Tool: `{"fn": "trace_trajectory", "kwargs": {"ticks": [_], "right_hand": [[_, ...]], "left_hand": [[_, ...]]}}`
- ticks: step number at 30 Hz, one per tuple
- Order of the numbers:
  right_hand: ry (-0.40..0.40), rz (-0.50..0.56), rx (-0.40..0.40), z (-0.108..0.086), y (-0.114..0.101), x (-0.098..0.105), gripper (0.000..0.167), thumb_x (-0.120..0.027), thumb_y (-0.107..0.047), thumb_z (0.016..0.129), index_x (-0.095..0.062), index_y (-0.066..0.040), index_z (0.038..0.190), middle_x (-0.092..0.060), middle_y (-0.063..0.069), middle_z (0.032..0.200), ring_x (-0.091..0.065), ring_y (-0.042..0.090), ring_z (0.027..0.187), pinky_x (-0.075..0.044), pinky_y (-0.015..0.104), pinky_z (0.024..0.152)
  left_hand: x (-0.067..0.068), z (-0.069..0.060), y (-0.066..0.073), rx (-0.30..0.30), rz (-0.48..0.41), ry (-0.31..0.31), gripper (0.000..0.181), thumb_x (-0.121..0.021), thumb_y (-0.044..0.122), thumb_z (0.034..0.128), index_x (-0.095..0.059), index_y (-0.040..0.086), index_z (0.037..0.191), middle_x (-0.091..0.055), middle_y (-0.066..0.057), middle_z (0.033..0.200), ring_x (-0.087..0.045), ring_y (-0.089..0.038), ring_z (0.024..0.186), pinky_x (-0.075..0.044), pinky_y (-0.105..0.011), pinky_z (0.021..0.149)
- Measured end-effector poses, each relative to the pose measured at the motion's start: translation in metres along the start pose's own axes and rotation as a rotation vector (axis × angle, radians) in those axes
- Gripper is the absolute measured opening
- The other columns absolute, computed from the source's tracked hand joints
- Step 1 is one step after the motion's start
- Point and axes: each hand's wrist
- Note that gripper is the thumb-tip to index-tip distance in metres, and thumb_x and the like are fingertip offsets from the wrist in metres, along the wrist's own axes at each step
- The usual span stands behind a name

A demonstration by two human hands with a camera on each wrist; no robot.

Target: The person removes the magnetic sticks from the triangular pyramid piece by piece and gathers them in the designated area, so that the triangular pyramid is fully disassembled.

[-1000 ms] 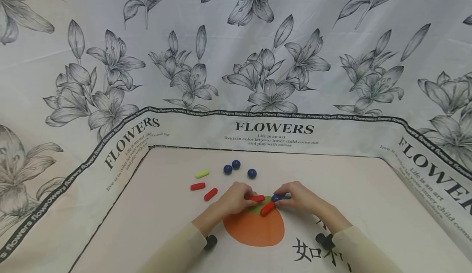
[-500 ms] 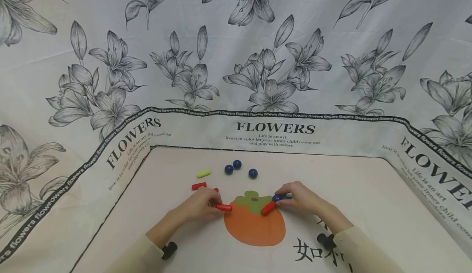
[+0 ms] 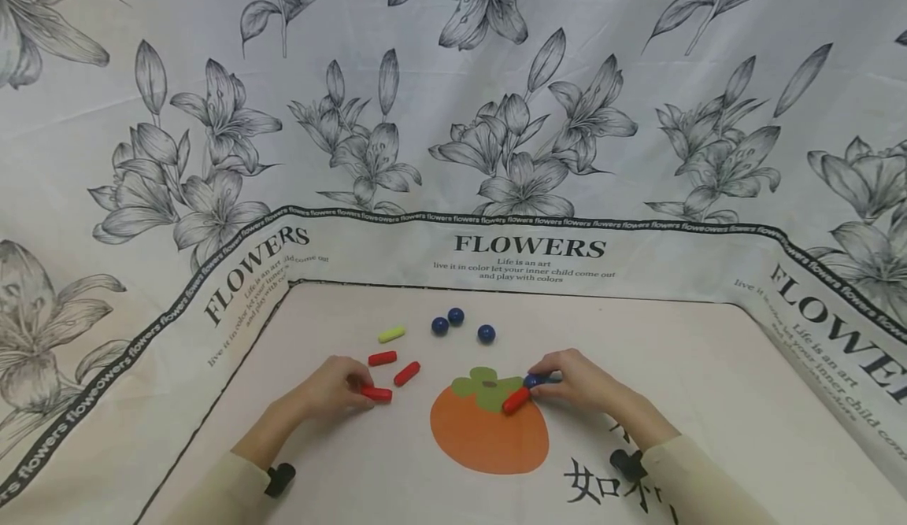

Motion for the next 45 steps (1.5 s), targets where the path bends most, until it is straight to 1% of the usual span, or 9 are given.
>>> {"fn": "trace_trajectory", "kwargs": {"ticks": [9,17,23,26,29,32,35,40,45], "right_hand": [[-0.001,0.000,0.004,-0.001,0.002,-0.002,0.028,-0.078,-0.022,0.091,-0.076,-0.005,0.113,-0.074,0.002,0.106,-0.067,0.021,0.098,-0.055,0.048,0.091],[-0.027,0.004,-0.003,-0.002,0.001,0.000,0.034,-0.078,-0.021,0.092,-0.072,-0.001,0.118,-0.073,0.004,0.109,-0.065,0.021,0.099,-0.055,0.047,0.092],[-0.044,0.011,0.010,-0.003,0.001,0.000,0.033,-0.075,-0.019,0.094,-0.071,0.001,0.120,-0.072,0.005,0.110,-0.066,0.022,0.100,-0.055,0.049,0.093],[-0.040,0.016,0.025,-0.003,0.001,0.000,0.032,-0.074,-0.020,0.095,-0.071,0.000,0.119,-0.072,0.004,0.109,-0.066,0.021,0.099,-0.055,0.048,0.092],[-0.035,0.019,0.028,-0.004,0.001,0.001,0.030,-0.073,-0.021,0.095,-0.072,-0.001,0.117,-0.073,0.003,0.107,-0.066,0.019,0.098,-0.055,0.047,0.091],[-0.030,0.018,0.029,-0.004,0.001,0.002,0.027,-0.072,-0.022,0.096,-0.073,-0.003,0.116,-0.073,0.001,0.107,-0.067,0.017,0.098,-0.055,0.046,0.091],[-0.026,0.004,0.041,-0.003,0.002,0.002,0.026,-0.073,-0.022,0.096,-0.074,-0.004,0.114,-0.074,0.000,0.106,-0.066,0.016,0.097,-0.055,0.046,0.091],[-0.021,0.000,0.070,-0.001,0.001,0.003,0.022,-0.075,-0.022,0.094,-0.076,-0.006,0.109,-0.073,-0.002,0.100,-0.064,0.012,0.091,-0.056,0.043,0.087],[-0.020,0.012,0.067,0.001,-0.002,0.003,0.022,-0.076,-0.023,0.094,-0.076,-0.006,0.106,-0.072,-0.005,0.097,-0.062,0.009,0.087,-0.056,0.038,0.083]], "left_hand": [[0.007,0.003,-0.013,-0.008,-0.049,-0.051,0.016,-0.084,0.011,0.0835,-0.076,0.017,0.095,-0.065,0.005,0.088,-0.057,-0.017,0.085,-0.050,-0.028,0.074],[0.012,0.002,-0.022,0.015,-0.048,-0.058,0.018,-0.085,0.012,0.0831,-0.075,0.016,0.098,-0.065,0.003,0.090,-0.056,-0.018,0.086,-0.050,-0.029,0.074],[0.013,0.002,-0.020,0.037,-0.061,-0.051,0.027,-0.086,0.014,0.0822,-0.073,0.012,0.106,-0.064,0.002,0.097,-0.056,-0.020,0.093,-0.049,-0.034,0.077],[0.014,0.000,-0.008,0.023,-0.051,-0.011,0.033,-0.086,0.019,0.0831,-0.071,0.011,0.111,-0.066,0.000,0.105,-0.056,-0.023,0.101,-0.050,-0.037,0.081],[0.011,0.001,0.013,-0.017,-0.048,0.028,0.035,-0.085,0.021,0.0844,-0.071,0.011,0.115,-0.066,-0.003,0.111,-0.056,-0.026,0.108,-0.050,-0.042,0.086],[0.003,0.006,0.034,-0.064,-0.040,0.027,0.035,-0.084,0.023,0.0855,-0.070,0.011,0.116,-0.066,-0.005,0.113,-0.056,-0.028,0.110,-0.050,-0.047,0.091],[-0.012,0.014,0.055,-0.081,-0.035,-0.012,0.036,-0.084,0.025,0.0862,-0.070,0.010,0.116,-0.066,-0.005,0.112,-0.057,-0.027,0.108,-0.052,-0.046,0.091],[-0.041,0.032,0.086,-0.078,-0.010,-0.086,0.036,-0.084,0.028,0.0867,-0.071,0.013,0.117,-0.067,0.001,0.111,-0.059,-0.019,0.105,-0.053,-0.031,0.087],[-0.067,0.052,0.111,-0.044,0.016,-0.107,0.040,-0.084,0.029,0.0859,-0.070,0.015,0.121,-0.063,0.007,0.105,-0.056,-0.010,0.098,-0.052,-0.023,0.081]]}}
Point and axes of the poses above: each hand's wrist, its own z-axis towards the middle knuckle, its own x-axis out of the back of the hand, y = z × x
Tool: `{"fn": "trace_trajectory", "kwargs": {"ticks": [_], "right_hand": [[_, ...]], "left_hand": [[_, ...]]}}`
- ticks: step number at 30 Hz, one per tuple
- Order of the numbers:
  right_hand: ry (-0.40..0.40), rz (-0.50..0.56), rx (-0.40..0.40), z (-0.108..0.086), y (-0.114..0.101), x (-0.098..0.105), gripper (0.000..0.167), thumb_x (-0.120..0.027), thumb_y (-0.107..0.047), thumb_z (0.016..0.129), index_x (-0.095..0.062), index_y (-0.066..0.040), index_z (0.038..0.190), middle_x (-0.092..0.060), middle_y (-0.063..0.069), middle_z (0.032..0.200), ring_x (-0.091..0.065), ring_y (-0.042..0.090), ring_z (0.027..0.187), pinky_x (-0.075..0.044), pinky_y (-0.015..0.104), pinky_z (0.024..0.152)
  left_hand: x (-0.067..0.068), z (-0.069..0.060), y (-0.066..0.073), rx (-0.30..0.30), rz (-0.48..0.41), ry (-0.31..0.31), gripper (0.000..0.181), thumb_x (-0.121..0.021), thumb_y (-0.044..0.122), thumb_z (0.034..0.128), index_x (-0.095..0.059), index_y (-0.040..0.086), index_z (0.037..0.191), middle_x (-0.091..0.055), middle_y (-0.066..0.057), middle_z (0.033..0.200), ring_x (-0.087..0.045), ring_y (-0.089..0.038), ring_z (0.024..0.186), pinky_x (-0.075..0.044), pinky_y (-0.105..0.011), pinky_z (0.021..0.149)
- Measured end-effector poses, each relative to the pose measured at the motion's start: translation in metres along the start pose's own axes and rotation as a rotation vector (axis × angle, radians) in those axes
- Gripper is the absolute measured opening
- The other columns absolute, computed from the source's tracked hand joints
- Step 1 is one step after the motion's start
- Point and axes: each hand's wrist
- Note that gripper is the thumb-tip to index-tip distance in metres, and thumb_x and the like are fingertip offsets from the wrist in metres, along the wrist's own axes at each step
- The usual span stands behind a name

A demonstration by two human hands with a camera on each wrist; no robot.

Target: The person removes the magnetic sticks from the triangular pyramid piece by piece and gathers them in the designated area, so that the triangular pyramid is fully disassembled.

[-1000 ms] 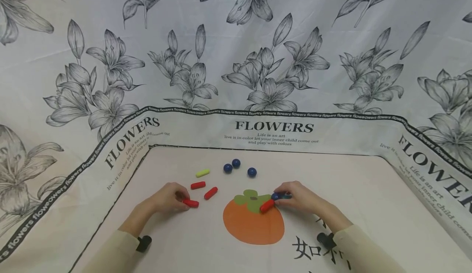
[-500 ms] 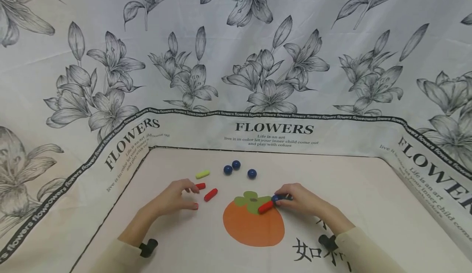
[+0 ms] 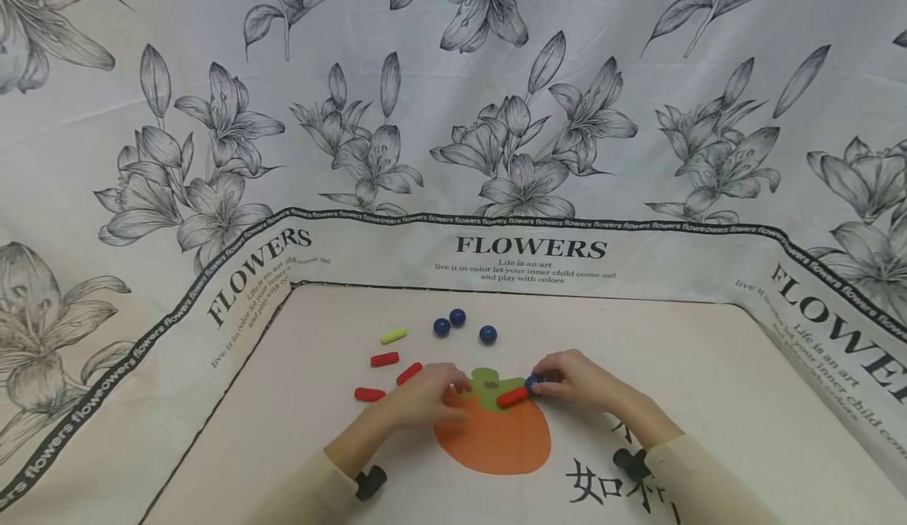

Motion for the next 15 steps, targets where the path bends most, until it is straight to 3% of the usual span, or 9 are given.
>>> {"fn": "trace_trajectory", "kwargs": {"ticks": [8,15], "right_hand": [[0.001,0.046,-0.020,-0.001,0.001,-0.001,0.025,-0.075,-0.024,0.094,-0.075,-0.004,0.108,-0.072,-0.004,0.097,-0.063,0.010,0.087,-0.056,0.034,0.080],[0.001,0.044,-0.028,-0.002,-0.001,0.001,0.026,-0.074,-0.025,0.095,-0.075,-0.004,0.110,-0.072,-0.004,0.098,-0.063,0.011,0.087,-0.055,0.030,0.080]], "left_hand": [[-0.031,0.043,0.020,0.032,0.007,-0.009,0.046,-0.083,0.031,0.0876,-0.068,0.014,0.128,-0.060,0.008,0.104,-0.052,-0.009,0.096,-0.051,-0.025,0.083],[-0.039,0.063,0.030,0.054,0.005,-0.006,0.033,-0.082,0.028,0.0887,-0.073,0.012,0.115,-0.063,0.006,0.094,-0.055,-0.010,0.086,-0.051,-0.024,0.080]]}}
Point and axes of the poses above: each hand's wrist, its own z-axis towards the middle knuckle, its own x-axis out of the back of the hand, y = z × x
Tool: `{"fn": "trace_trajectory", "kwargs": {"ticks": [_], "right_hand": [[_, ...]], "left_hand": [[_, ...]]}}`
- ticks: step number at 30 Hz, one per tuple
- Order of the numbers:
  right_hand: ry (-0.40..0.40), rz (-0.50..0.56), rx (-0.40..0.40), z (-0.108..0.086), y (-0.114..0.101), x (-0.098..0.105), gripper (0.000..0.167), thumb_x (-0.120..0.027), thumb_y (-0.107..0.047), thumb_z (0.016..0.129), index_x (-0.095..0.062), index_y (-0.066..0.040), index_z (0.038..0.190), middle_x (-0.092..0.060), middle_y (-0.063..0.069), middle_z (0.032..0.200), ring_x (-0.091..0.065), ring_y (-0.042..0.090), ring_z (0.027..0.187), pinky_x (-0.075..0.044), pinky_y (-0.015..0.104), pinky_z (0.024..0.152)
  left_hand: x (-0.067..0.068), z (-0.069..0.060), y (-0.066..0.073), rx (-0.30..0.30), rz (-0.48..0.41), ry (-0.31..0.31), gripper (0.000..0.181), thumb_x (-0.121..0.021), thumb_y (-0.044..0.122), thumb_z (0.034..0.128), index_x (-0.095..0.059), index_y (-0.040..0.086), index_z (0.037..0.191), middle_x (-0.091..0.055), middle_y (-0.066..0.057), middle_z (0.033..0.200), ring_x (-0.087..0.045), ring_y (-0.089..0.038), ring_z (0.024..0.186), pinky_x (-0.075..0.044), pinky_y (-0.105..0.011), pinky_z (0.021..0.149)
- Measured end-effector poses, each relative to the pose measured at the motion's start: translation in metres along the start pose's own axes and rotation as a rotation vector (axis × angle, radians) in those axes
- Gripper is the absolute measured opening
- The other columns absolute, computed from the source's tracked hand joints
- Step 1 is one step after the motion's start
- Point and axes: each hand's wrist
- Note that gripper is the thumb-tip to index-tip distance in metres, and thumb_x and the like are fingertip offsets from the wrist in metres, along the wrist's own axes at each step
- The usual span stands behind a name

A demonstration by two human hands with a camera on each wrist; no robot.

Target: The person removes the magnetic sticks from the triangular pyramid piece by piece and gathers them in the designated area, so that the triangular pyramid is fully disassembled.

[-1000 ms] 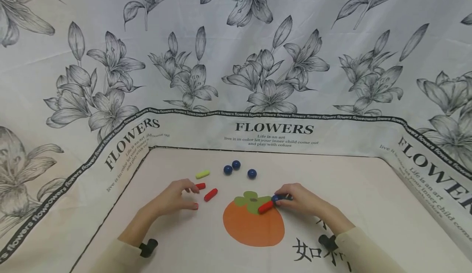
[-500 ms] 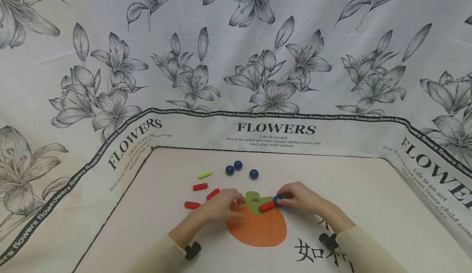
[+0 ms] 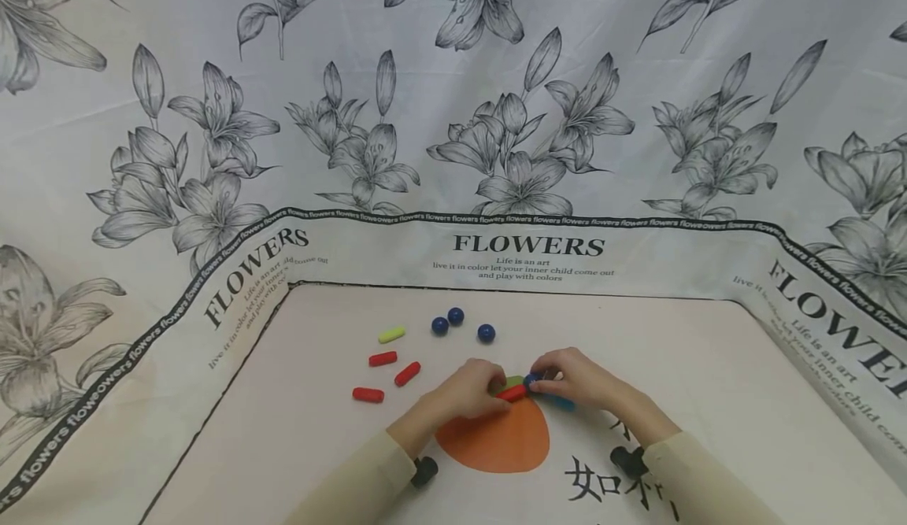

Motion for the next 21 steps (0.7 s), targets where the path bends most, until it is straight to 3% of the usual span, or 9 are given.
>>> {"fn": "trace_trajectory", "kwargs": {"ticks": [7,14,21], "right_hand": [[0.000,0.005,0.015,0.000,0.000,0.000,0.024,-0.075,-0.023,0.094,-0.075,-0.004,0.109,-0.073,-0.003,0.098,-0.064,0.010,0.086,-0.056,0.030,0.080],[-0.013,0.014,0.001,-0.003,0.001,0.002,0.028,-0.074,-0.023,0.095,-0.074,-0.002,0.114,-0.074,0.003,0.103,-0.067,0.013,0.091,-0.057,0.038,0.084],[-0.017,0.025,0.002,-0.001,0.004,0.001,0.029,-0.073,-0.024,0.096,-0.074,-0.002,0.113,-0.075,0.004,0.104,-0.068,0.015,0.094,-0.057,0.044,0.087]], "left_hand": [[-0.003,0.005,0.007,0.014,-0.010,-0.003,0.021,-0.080,0.026,0.0908,-0.074,0.012,0.105,-0.060,0.004,0.082,-0.055,-0.011,0.077,-0.047,-0.022,0.068],[-0.005,0.009,0.012,0.020,-0.016,-0.004,0.018,-0.079,0.024,0.0915,-0.075,0.011,0.103,-0.060,0.003,0.080,-0.055,-0.011,0.073,-0.047,-0.021,0.065],[-0.004,0.006,0.012,0.034,-0.037,-0.004,0.017,-0.078,0.023,0.0927,-0.074,0.009,0.102,-0.060,0.002,0.079,-0.055,-0.011,0.071,-0.047,-0.021,0.064]]}}
Point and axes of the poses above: each hand's wrist, its own z-axis towards the middle knuckle, its own x-axis out of the back of the hand, y = z × x
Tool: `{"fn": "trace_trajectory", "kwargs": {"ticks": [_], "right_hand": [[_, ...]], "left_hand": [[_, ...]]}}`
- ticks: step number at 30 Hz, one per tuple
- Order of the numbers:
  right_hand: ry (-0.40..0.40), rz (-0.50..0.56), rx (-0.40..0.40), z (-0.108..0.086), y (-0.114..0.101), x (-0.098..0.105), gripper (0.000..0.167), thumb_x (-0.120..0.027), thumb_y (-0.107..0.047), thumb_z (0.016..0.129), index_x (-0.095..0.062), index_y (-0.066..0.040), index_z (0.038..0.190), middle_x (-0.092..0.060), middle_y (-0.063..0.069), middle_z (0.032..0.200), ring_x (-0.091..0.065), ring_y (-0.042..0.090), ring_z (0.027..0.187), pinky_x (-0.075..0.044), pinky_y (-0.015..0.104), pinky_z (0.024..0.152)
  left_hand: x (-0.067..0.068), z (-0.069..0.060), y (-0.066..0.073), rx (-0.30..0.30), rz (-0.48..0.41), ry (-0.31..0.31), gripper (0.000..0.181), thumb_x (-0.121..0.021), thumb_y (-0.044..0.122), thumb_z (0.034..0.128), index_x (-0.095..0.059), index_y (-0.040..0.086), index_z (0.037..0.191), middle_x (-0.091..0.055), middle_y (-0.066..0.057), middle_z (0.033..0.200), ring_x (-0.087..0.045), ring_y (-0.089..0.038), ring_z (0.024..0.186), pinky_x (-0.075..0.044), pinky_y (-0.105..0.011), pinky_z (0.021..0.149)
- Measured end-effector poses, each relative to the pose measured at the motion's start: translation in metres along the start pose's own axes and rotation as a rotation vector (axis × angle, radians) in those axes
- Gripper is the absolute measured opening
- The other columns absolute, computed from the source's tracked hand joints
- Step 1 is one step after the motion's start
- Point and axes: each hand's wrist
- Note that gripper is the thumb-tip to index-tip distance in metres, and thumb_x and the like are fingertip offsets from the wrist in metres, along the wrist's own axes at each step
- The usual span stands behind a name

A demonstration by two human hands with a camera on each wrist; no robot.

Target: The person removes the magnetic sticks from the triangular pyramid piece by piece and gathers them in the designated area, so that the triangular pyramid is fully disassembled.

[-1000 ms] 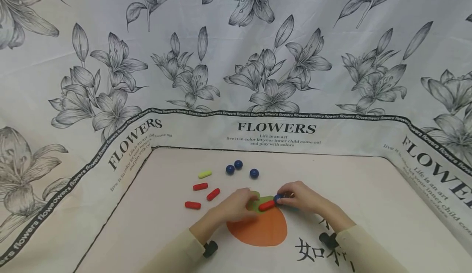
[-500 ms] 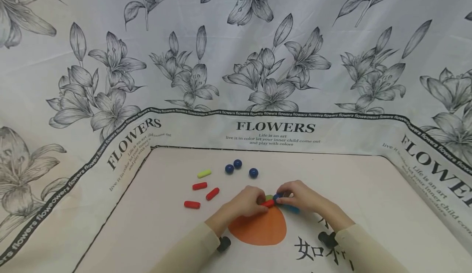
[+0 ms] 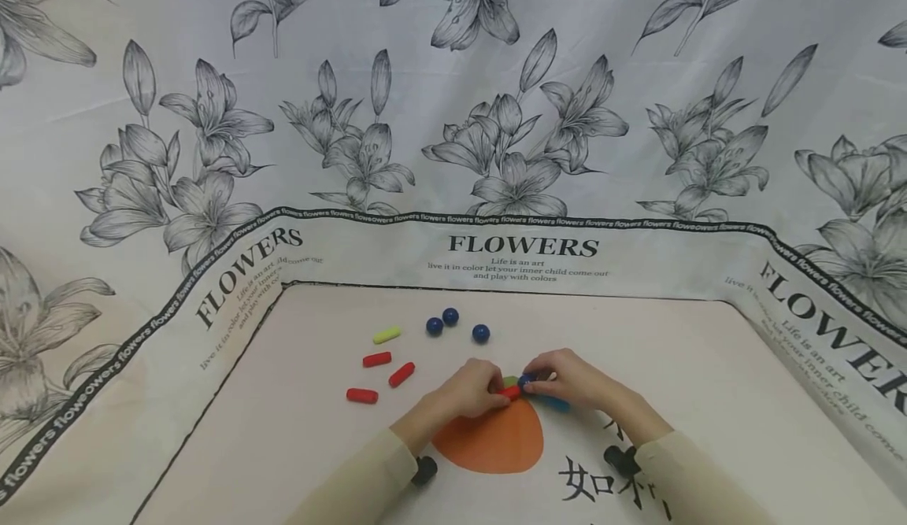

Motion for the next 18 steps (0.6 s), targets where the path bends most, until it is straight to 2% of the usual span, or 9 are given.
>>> {"fn": "trace_trajectory", "kwargs": {"ticks": [5,12,18], "right_hand": [[0.005,-0.006,-0.007,0.001,0.000,-0.002,0.027,-0.073,-0.024,0.096,-0.074,-0.003,0.113,-0.074,0.001,0.103,-0.067,0.013,0.093,-0.057,0.043,0.087],[0.010,-0.012,-0.015,0.001,0.002,-0.003,0.025,-0.073,-0.025,0.096,-0.075,-0.005,0.112,-0.074,-0.002,0.103,-0.068,0.013,0.094,-0.057,0.036,0.087],[0.017,-0.021,-0.025,0.000,0.001,-0.005,0.024,-0.073,-0.025,0.096,-0.075,-0.006,0.111,-0.074,-0.003,0.103,-0.067,0.012,0.094,-0.057,0.036,0.086]], "left_hand": [[0.000,-0.001,-0.004,-0.040,0.013,-0.010,0.014,-0.077,0.022,0.0932,-0.073,0.011,0.100,-0.060,0.003,0.079,-0.055,-0.011,0.072,-0.047,-0.021,0.065],[0.004,-0.001,-0.008,-0.110,0.045,-0.049,0.012,-0.078,0.021,0.0928,-0.073,0.013,0.099,-0.062,0.007,0.082,-0.054,-0.008,0.077,-0.047,-0.019,0.073],[0.011,-0.016,-0.009,-0.082,0.003,-0.024,0.016,-0.077,0.024,0.0931,-0.073,0.012,0.104,-0.061,0.007,0.083,-0.055,-0.009,0.079,-0.049,-0.020,0.071]]}}
Point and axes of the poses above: each hand's wrist, its own z-axis towards the middle knuckle, its own x-axis out of the back of the hand, y = z × x
